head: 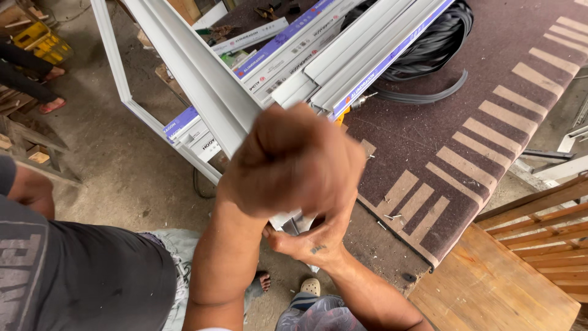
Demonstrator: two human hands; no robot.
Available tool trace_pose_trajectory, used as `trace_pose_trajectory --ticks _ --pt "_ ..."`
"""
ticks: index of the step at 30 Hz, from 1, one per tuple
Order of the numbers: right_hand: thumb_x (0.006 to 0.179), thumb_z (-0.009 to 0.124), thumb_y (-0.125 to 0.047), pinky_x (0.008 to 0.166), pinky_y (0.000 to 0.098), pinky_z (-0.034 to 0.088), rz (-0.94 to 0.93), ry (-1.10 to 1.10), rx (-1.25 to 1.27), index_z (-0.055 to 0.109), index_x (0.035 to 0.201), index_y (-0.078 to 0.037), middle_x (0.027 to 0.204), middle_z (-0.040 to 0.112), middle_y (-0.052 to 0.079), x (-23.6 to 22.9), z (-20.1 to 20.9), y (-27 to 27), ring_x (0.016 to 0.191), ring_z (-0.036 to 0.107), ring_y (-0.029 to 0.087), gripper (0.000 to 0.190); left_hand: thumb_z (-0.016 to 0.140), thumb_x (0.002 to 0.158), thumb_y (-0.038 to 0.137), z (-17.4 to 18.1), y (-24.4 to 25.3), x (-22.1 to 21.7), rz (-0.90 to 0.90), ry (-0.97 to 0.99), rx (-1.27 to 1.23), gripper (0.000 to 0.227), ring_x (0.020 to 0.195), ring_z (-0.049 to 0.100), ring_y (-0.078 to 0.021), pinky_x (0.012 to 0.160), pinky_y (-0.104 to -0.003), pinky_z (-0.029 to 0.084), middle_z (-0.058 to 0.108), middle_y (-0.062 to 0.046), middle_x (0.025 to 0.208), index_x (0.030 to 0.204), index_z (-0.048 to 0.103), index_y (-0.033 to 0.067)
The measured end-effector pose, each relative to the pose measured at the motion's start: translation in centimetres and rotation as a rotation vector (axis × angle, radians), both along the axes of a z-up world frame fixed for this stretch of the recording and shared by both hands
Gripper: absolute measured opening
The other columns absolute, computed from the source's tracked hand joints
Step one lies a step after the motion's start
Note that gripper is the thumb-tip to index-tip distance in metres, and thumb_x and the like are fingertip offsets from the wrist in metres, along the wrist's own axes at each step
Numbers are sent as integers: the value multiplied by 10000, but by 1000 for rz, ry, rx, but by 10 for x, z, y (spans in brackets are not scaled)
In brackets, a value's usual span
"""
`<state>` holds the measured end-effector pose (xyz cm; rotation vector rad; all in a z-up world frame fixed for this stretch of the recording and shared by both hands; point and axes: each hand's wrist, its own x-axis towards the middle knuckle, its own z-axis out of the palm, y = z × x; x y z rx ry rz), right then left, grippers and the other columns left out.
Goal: The person uses an angle grinder to sharpen a screwdriver, then walks to a workbench to assemble a white aluminum window frame. They use the screwdriver to tighten screws into the frame corners and later use a yellow power drill to secure the joints.
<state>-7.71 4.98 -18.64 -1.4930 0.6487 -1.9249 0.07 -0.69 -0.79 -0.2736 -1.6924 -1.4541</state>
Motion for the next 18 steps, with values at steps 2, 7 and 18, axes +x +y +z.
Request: trace_pose_trajectory --ticks 2,7,18 --pt "665 938 -174 1116 348 397 7 -30 4 320 1436 -61 1312 437 87 3 3 -1 1215 479 167 995 561 1105 279 -1 -1 6 -145 -33 -64 285 570 558 -141 444 -265 457 558 -36 670 880 567 104" --pt "656 947 -186 1147 425 469 127 -101 103 330 1486 -28 1388 463 130 6 7 -2 1302 531 227 1046 582 1160 317 17 16 4 467 36 -99 282 806 566 -122 761 -234 489 574 -91 950 1135 577 36" --pt "640 998 -367 1165 368 404 94 -27 12 310 1567 -52 1420 428 118 -3 -5 -3 1336 476 206 1197 495 1207 308 -8 39 -19 944 75 -52 297 620 497 -73 587 -214 441 533 -32 814 1089 487 35"
